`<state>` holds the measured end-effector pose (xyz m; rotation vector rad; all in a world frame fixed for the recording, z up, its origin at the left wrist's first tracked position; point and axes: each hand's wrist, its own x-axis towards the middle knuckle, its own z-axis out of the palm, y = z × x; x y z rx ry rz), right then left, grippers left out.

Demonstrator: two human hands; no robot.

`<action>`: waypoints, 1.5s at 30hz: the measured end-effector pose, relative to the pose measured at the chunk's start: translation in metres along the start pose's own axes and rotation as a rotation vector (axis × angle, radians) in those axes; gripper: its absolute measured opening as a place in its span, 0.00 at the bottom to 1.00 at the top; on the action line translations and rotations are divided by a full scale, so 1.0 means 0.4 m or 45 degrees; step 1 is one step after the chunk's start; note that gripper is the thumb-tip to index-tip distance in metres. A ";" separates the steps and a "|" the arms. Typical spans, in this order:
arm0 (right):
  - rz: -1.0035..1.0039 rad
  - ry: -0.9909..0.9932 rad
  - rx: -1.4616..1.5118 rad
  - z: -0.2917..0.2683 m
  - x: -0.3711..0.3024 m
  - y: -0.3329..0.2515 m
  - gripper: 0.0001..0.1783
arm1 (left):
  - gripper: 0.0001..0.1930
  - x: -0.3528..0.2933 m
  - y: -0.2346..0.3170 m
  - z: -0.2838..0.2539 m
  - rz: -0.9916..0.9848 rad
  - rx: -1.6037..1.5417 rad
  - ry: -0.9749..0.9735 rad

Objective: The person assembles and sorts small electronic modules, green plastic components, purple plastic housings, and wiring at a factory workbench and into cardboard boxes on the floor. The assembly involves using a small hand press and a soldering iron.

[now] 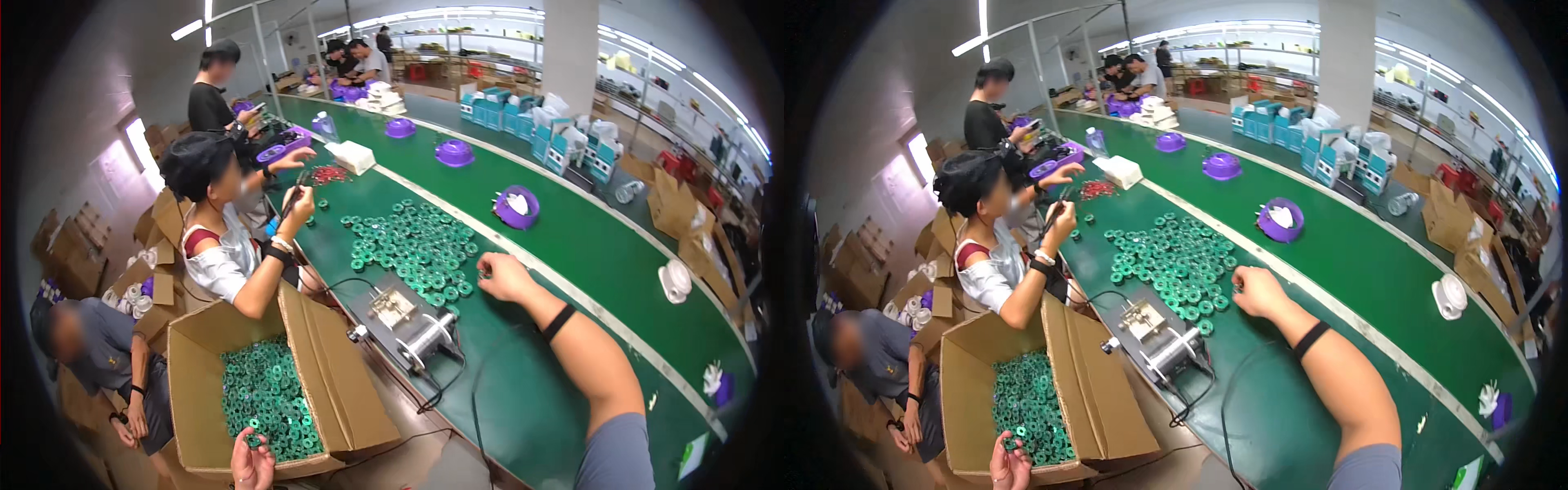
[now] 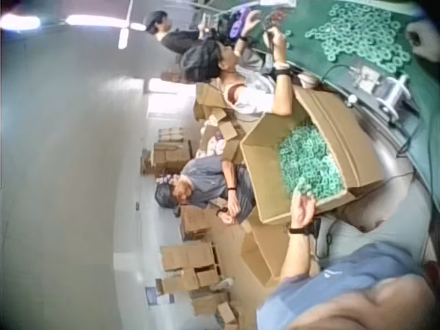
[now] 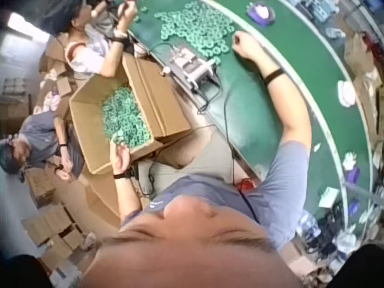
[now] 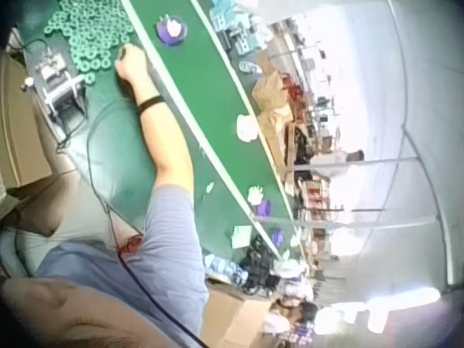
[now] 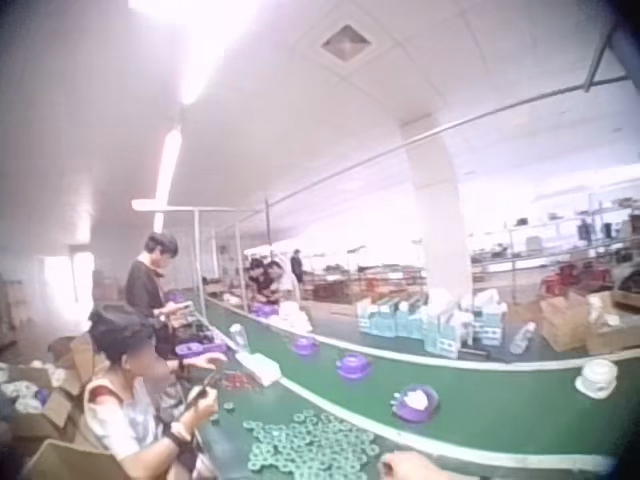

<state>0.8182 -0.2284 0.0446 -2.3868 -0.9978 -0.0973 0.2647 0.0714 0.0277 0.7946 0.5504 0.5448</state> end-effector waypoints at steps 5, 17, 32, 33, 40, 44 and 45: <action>0.125 -0.054 -0.215 0.050 0.011 0.003 0.16 | 0.16 0.017 0.003 -0.032 -0.034 -0.070 -0.142; 0.083 0.111 -0.097 -0.190 -0.283 -0.315 0.17 | 0.14 -0.113 0.013 0.046 0.047 0.629 -0.115; 0.165 -1.178 1.519 0.139 -0.891 -0.808 0.19 | 0.16 -0.385 -0.023 0.181 0.744 1.310 -0.788; 0.100 -1.125 1.421 0.144 -0.896 -0.821 0.18 | 0.16 -0.394 -0.021 0.171 0.723 1.294 -0.789; 0.022 -1.181 1.406 0.144 -0.897 -0.906 0.14 | 0.15 -0.430 -0.023 0.084 0.641 1.164 -0.707; 0.067 -1.210 1.535 0.152 -0.894 -0.906 0.13 | 0.16 -0.434 -0.024 0.054 0.596 1.080 -0.645; 0.052 -1.170 1.448 0.135 -0.887 -0.912 0.12 | 0.16 -0.430 -0.027 0.048 0.579 1.058 -0.630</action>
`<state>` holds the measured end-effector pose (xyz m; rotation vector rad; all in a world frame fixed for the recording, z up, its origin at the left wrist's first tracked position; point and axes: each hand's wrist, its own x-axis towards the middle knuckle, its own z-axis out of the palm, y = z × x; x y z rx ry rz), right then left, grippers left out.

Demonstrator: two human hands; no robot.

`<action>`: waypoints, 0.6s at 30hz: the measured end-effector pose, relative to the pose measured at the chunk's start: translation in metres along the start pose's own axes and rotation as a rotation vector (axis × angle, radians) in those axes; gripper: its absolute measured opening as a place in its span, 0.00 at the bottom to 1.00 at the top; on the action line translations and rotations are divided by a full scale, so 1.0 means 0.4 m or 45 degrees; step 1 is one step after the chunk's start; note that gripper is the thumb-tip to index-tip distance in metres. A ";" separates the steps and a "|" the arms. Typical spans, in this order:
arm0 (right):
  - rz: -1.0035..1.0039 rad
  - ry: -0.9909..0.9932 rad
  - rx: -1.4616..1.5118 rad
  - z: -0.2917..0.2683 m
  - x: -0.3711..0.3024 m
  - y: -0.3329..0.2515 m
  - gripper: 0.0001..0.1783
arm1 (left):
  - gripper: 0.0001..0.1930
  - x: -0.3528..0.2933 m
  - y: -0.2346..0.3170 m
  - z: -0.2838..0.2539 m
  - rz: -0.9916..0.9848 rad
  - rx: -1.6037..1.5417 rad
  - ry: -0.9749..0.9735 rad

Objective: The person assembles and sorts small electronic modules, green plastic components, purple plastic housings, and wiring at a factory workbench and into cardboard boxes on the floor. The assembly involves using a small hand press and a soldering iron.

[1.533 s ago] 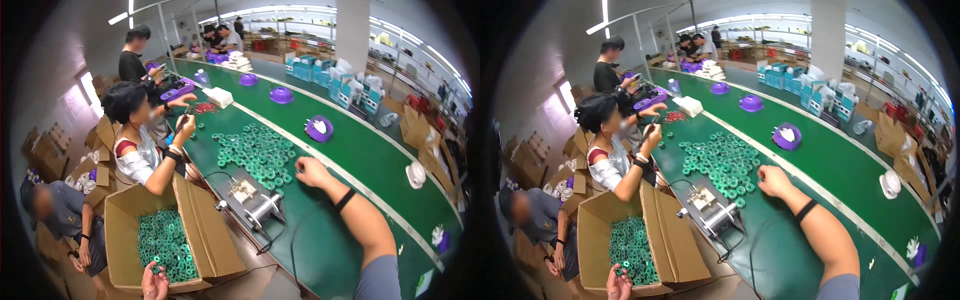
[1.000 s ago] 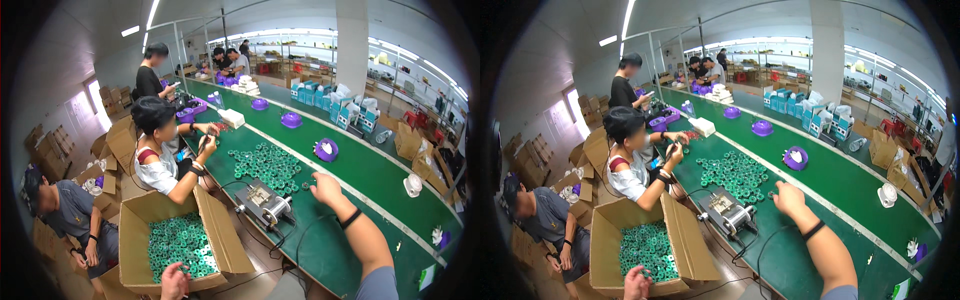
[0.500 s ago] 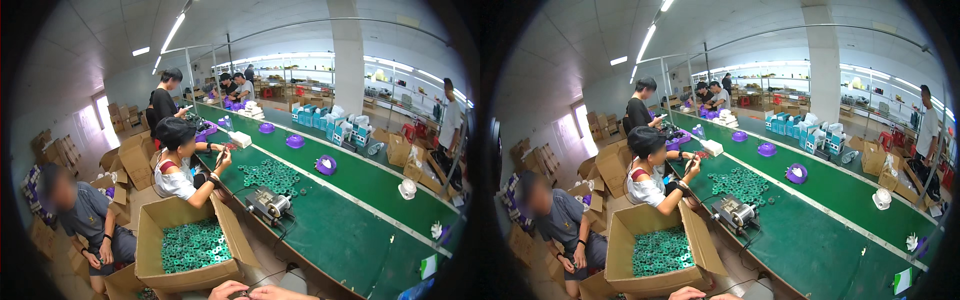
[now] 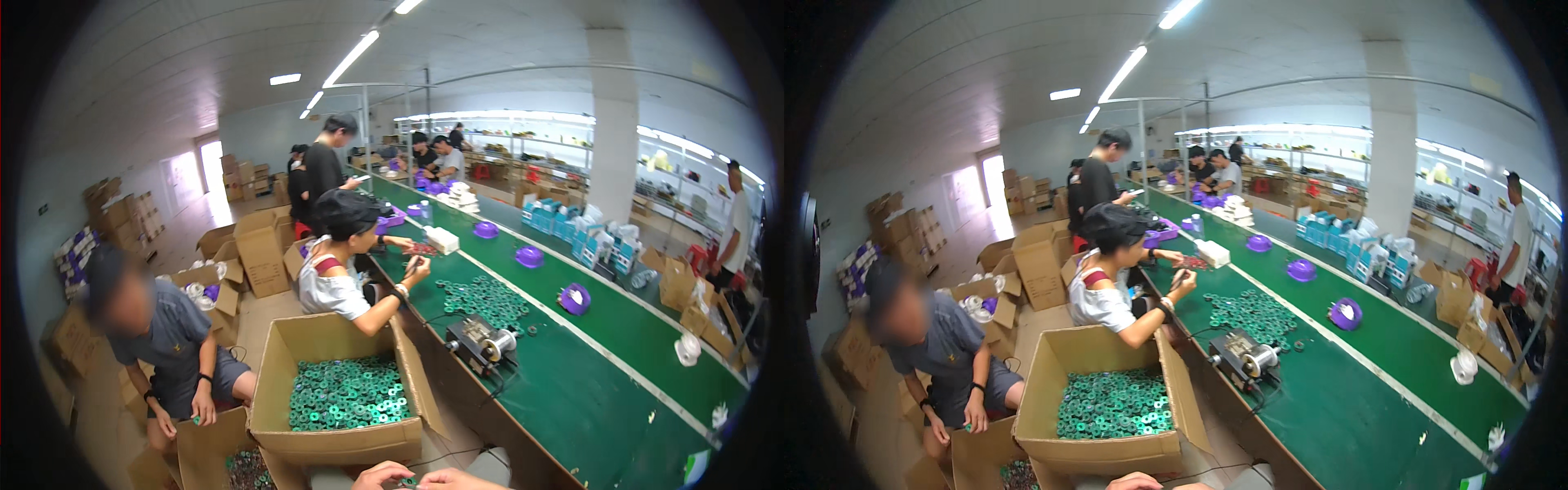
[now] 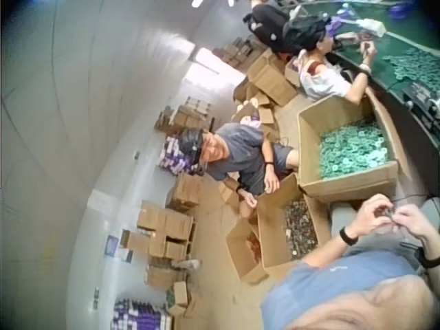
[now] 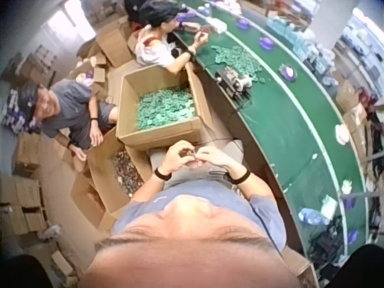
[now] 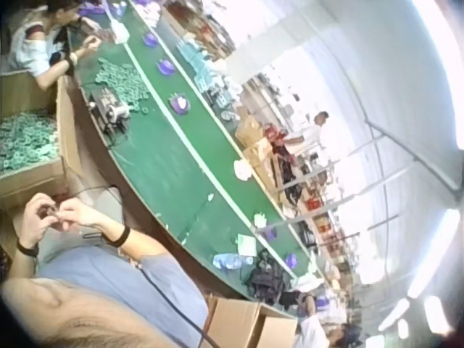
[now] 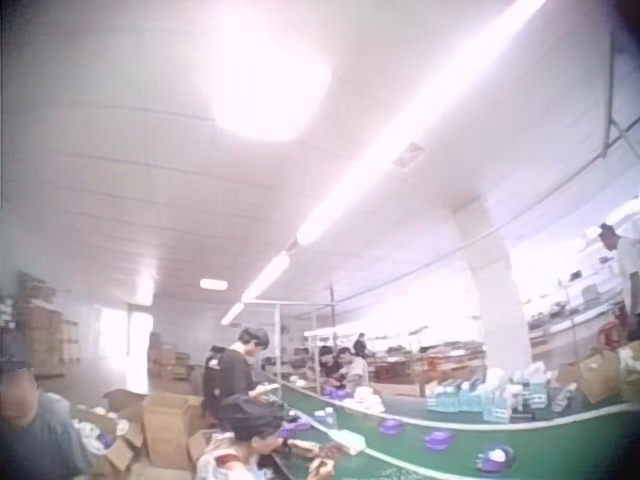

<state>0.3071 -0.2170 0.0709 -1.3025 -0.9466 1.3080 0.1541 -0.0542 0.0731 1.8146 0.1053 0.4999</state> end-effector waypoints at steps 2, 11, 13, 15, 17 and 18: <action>-0.042 0.114 -0.051 0.006 0.016 -0.007 0.10 | 0.16 -0.001 -0.024 -0.008 0.008 -0.006 0.017; -0.453 0.326 -0.960 0.010 0.007 -0.082 0.09 | 0.14 0.003 -0.028 -0.039 -0.058 0.094 -0.025; 0.099 0.098 -0.929 -0.013 0.005 -0.095 0.13 | 0.16 0.005 -0.077 -0.059 -0.100 -0.113 -0.180; -0.081 0.279 -0.808 0.000 0.012 -0.076 0.11 | 0.17 0.017 -0.089 -0.061 -0.112 -0.111 -0.199; 0.138 0.189 -0.724 -0.009 0.027 -0.061 0.12 | 0.17 0.031 -0.097 -0.073 -0.139 0.037 -0.277; 0.007 0.214 -0.696 -0.015 0.037 -0.047 0.11 | 0.18 0.038 -0.115 -0.070 -0.226 -0.142 -0.220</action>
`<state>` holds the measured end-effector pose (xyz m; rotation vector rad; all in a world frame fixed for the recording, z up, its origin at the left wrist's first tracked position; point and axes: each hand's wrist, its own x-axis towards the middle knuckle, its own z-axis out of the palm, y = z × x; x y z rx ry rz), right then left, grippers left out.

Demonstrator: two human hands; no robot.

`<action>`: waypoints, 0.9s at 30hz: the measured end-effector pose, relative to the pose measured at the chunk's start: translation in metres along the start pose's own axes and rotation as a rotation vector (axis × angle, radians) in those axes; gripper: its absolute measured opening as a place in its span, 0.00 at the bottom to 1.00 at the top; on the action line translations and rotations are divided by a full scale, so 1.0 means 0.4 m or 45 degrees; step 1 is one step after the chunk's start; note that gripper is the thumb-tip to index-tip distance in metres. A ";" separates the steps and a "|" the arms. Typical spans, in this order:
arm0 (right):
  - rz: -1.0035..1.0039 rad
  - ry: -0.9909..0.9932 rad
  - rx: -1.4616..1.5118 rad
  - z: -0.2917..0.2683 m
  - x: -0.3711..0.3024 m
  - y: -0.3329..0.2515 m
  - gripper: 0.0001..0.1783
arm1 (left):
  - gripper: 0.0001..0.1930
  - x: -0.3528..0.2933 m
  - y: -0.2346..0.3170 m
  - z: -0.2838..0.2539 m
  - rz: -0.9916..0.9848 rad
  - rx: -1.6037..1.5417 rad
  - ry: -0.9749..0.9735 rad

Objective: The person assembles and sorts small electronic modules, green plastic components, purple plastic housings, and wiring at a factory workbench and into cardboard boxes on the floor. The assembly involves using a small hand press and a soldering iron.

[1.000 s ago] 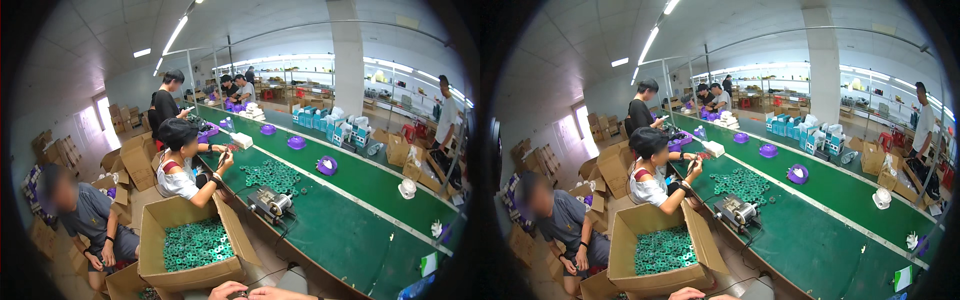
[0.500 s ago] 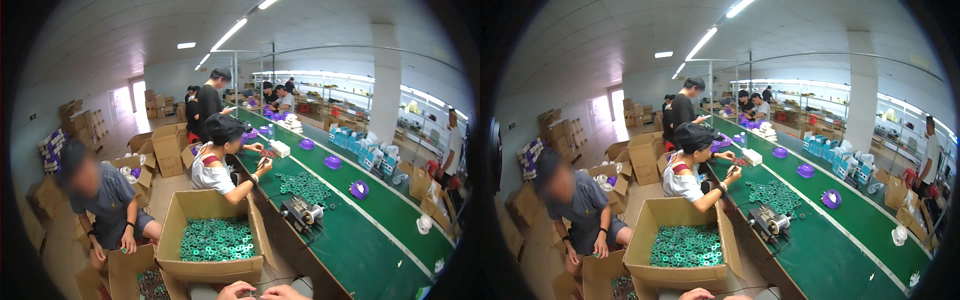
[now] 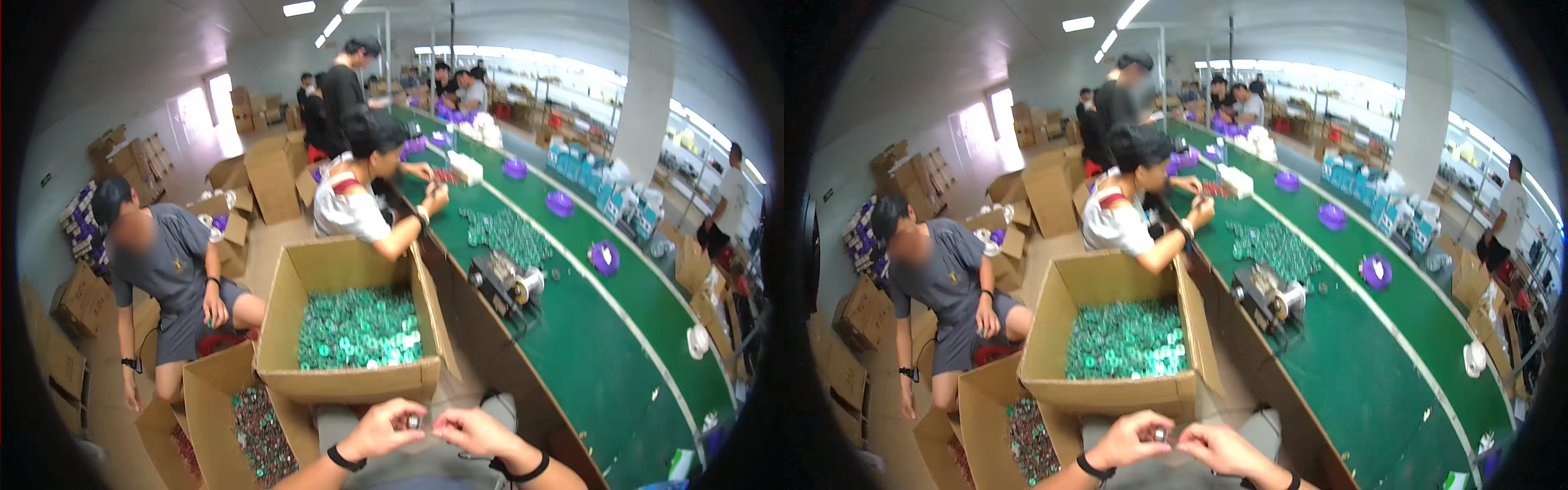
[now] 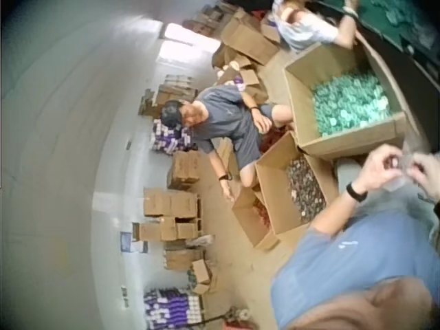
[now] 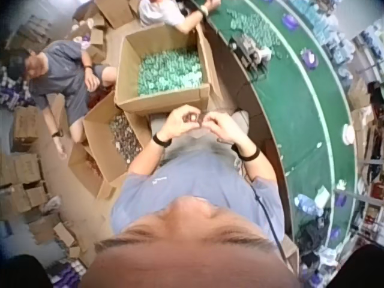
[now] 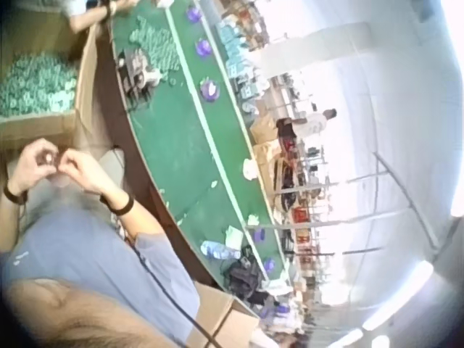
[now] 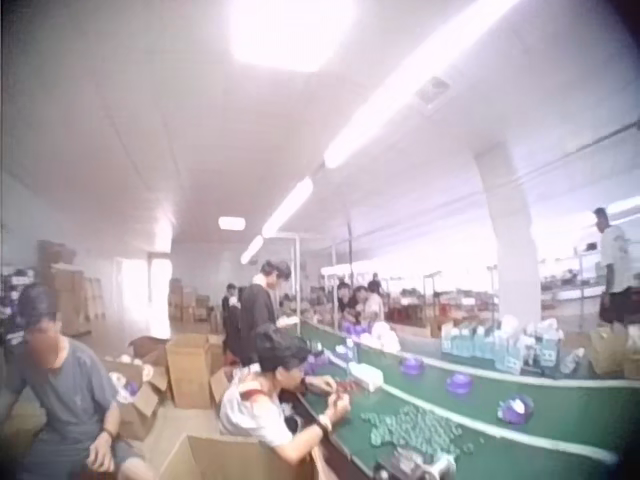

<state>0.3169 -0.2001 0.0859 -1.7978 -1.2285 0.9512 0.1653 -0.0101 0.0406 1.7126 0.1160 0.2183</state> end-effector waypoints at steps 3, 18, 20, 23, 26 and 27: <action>-0.139 0.145 -0.050 0.006 0.008 0.008 0.11 | 0.18 0.006 0.021 -0.007 -0.148 -0.434 0.010; 0.040 0.284 0.065 0.017 -0.007 0.015 0.10 | 0.13 0.026 0.008 0.017 -0.437 -0.402 -0.078; 0.001 0.390 0.182 0.024 0.001 0.012 0.09 | 0.14 0.036 0.008 0.021 -0.284 -0.306 -0.030; 0.136 0.234 0.099 0.007 0.006 0.005 0.07 | 0.14 0.045 0.040 0.016 -0.252 0.239 -0.100; 0.062 0.278 0.115 0.009 0.011 0.021 0.07 | 0.18 0.053 0.041 0.005 -0.289 0.185 -0.200; 0.057 0.289 0.116 0.011 0.008 0.025 0.07 | 0.18 0.052 0.036 0.008 -0.282 0.193 -0.206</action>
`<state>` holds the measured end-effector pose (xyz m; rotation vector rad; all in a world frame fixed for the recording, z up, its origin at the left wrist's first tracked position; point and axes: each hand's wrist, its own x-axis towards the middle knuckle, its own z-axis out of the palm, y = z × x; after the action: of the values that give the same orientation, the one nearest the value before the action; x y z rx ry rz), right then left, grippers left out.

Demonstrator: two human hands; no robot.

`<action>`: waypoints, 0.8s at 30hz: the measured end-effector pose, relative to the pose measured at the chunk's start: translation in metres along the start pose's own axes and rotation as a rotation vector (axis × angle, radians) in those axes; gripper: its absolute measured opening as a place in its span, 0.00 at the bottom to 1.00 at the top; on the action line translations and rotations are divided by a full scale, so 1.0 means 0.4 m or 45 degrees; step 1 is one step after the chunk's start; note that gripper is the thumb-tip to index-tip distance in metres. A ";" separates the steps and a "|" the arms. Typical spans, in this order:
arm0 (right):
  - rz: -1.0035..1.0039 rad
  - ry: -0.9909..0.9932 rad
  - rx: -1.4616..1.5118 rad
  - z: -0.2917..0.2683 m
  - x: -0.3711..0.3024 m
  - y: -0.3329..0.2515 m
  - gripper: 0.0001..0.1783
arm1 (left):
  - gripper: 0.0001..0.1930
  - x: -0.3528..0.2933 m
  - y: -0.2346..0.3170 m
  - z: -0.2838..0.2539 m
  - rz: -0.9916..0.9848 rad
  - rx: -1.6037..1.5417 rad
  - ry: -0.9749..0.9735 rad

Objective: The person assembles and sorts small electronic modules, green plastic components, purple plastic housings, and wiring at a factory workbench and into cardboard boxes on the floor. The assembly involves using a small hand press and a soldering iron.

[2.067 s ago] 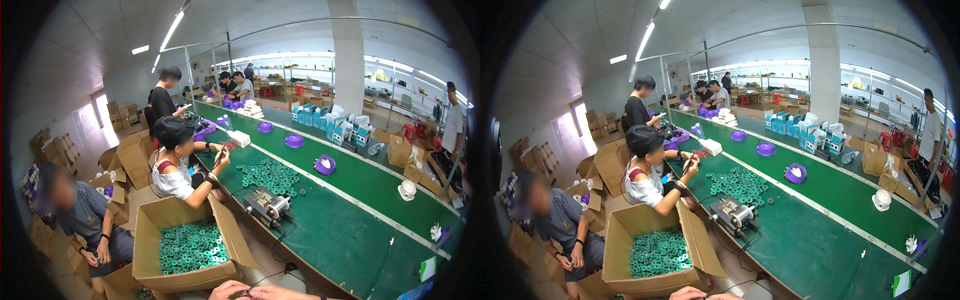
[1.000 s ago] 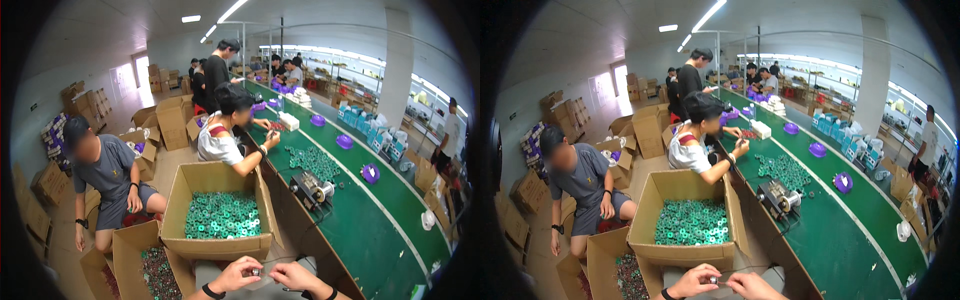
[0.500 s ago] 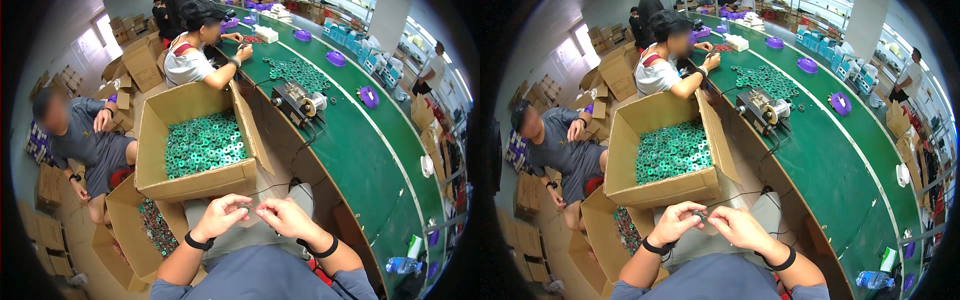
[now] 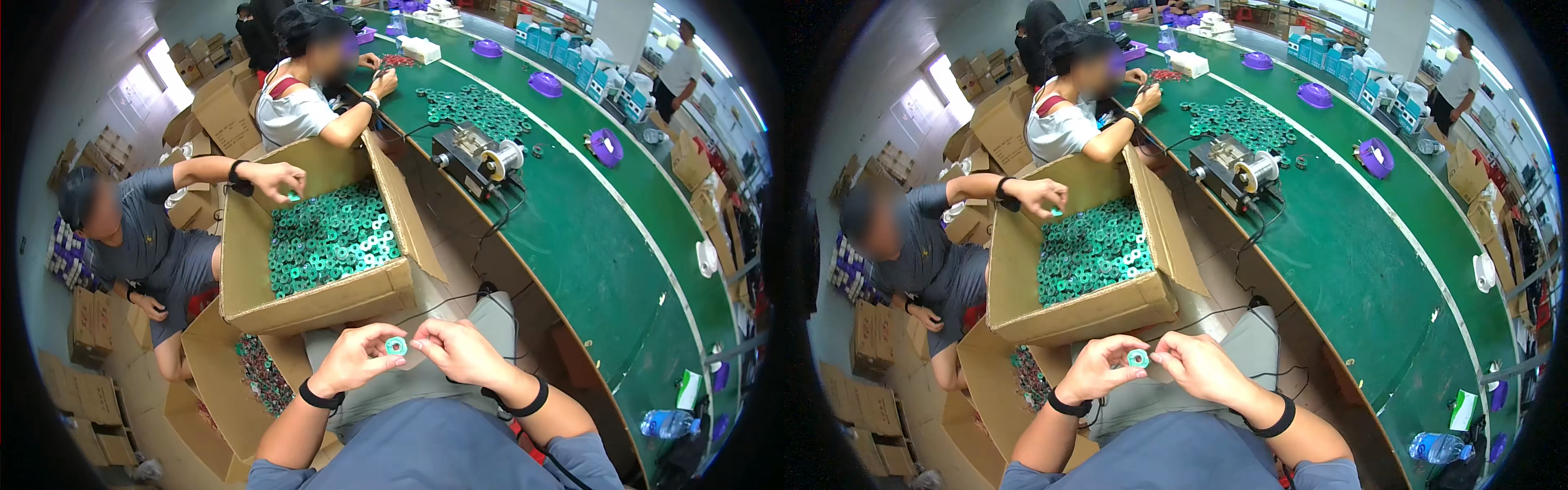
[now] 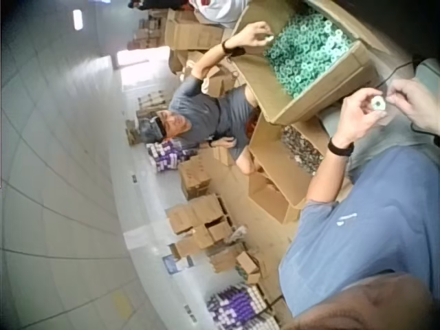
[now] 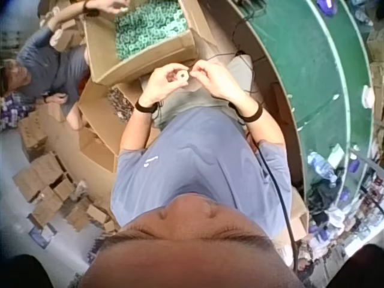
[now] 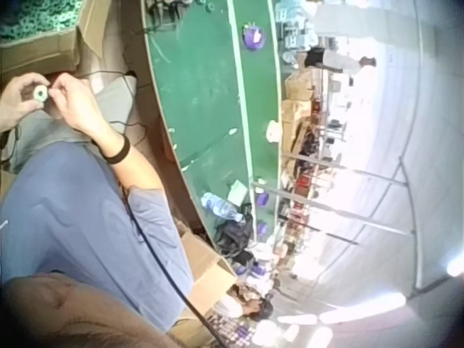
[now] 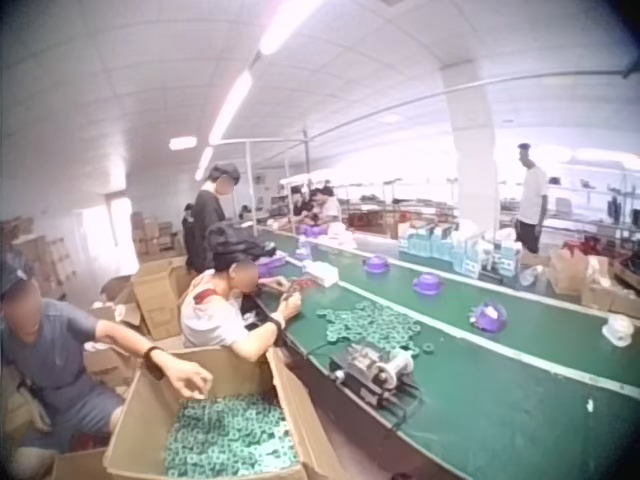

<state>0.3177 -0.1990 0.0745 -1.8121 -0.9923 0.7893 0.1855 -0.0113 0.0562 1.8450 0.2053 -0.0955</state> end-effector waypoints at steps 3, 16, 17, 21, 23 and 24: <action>-0.195 0.094 -0.103 0.017 0.003 0.033 0.09 | 0.23 0.002 -0.034 0.018 0.014 -0.419 0.050; -0.237 0.043 -0.268 0.028 0.003 0.097 0.14 | 0.18 0.016 -0.066 0.039 0.056 -0.072 0.198; -0.216 0.013 -0.258 0.027 0.001 0.097 0.14 | 0.17 0.017 -0.059 0.043 0.074 -0.027 0.242; -0.179 -0.033 -0.158 -0.009 -0.015 0.083 0.15 | 0.15 0.013 -0.003 0.068 0.133 -0.016 0.338; -0.174 -0.070 -0.110 -0.023 -0.021 0.073 0.15 | 0.13 0.008 0.003 0.085 0.131 -0.075 0.390; -0.209 -0.092 -0.086 -0.019 -0.023 0.078 0.15 | 0.13 0.008 0.010 0.090 0.127 -0.108 0.413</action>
<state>0.3289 -0.2187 0.0498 -1.7435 -1.2114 0.7320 0.1910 -0.0464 0.0493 1.7753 0.3368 0.2800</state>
